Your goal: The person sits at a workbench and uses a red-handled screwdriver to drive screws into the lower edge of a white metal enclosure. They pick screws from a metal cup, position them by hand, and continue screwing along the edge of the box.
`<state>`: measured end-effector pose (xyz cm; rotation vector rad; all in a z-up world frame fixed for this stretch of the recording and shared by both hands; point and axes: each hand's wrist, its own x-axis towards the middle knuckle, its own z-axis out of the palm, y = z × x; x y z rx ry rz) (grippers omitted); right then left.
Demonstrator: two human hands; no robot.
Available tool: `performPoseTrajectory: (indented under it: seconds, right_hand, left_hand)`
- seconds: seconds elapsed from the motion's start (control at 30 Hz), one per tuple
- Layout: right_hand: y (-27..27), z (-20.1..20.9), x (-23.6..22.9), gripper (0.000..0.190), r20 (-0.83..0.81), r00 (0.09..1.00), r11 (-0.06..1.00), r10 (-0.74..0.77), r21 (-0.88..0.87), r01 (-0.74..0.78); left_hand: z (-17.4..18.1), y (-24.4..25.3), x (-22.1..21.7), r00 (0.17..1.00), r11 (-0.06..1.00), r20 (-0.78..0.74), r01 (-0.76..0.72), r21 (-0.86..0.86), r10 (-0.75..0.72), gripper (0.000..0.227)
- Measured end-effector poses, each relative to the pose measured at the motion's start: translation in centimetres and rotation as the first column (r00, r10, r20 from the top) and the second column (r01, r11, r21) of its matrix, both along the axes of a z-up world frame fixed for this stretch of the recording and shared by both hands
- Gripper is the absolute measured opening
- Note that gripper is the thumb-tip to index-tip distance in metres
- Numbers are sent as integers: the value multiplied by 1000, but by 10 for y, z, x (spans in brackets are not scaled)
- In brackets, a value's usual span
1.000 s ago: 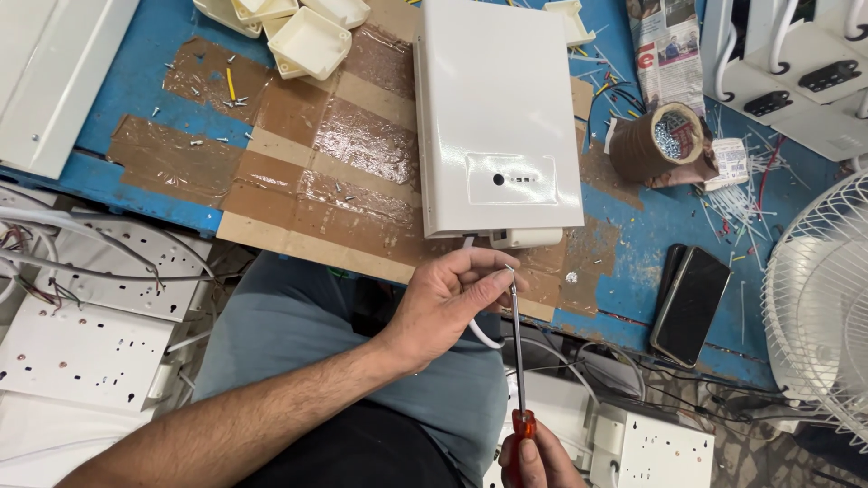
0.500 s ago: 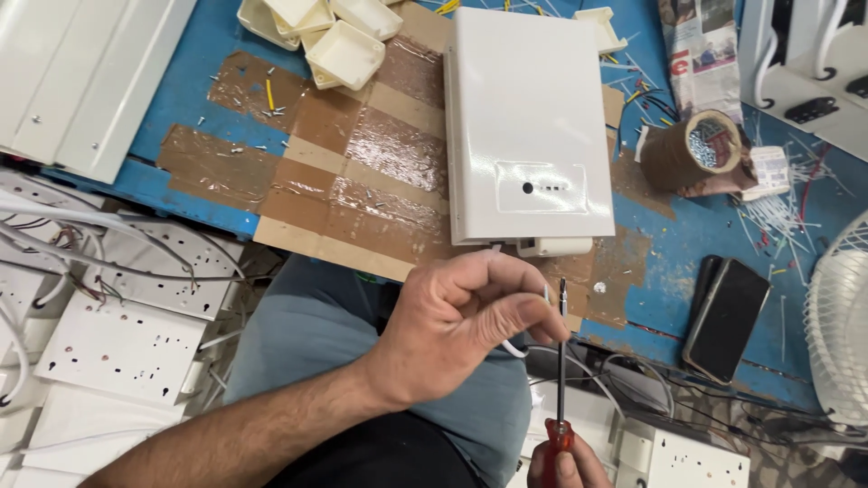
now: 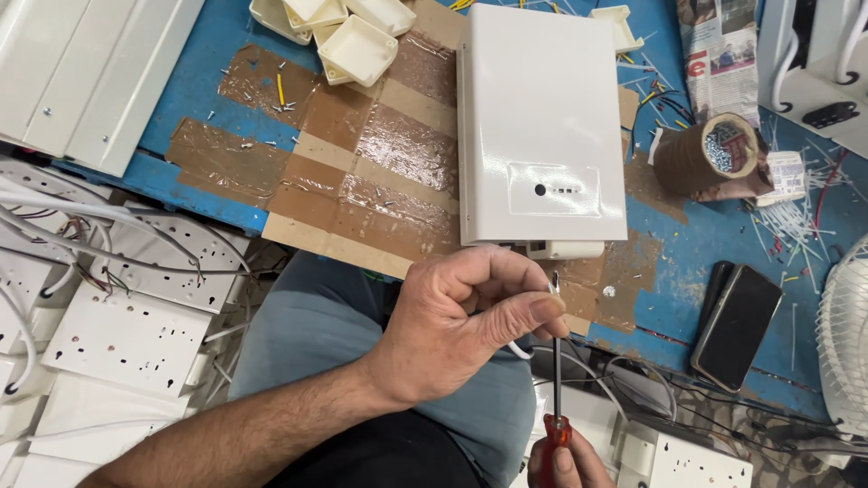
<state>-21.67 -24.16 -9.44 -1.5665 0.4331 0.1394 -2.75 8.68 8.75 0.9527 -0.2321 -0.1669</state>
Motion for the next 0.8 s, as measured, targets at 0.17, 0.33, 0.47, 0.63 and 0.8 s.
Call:
performPoseTrajectory:
  seconds: [0.17,0.33,0.47,0.63,0.8]
  right_hand:
    - [6,5,5,56,-80,996,997,-43,-75,37]
    - [9,8,8,56,-132,989,993,-64,-111,49]
    - [13,13,11,55,-133,990,997,-46,-71,37]
    - [15,13,11,53,-147,987,997,-59,-57,51]
    - [19,19,11,51,-134,991,999,-30,-40,25]
  left_hand:
    - [0,1,2,1000,1000,-19,-5,-11,5,18]
    - [0,3,3,1000,1000,-19,-13,-1,13,18]
    - [-1,4,5,1000,1000,1,1,14,-1,18]
    - [-3,3,6,1000,1000,11,12,-1,-12,20]
    - [-10,1,10,1000,999,-3,14,-44,-14,21]
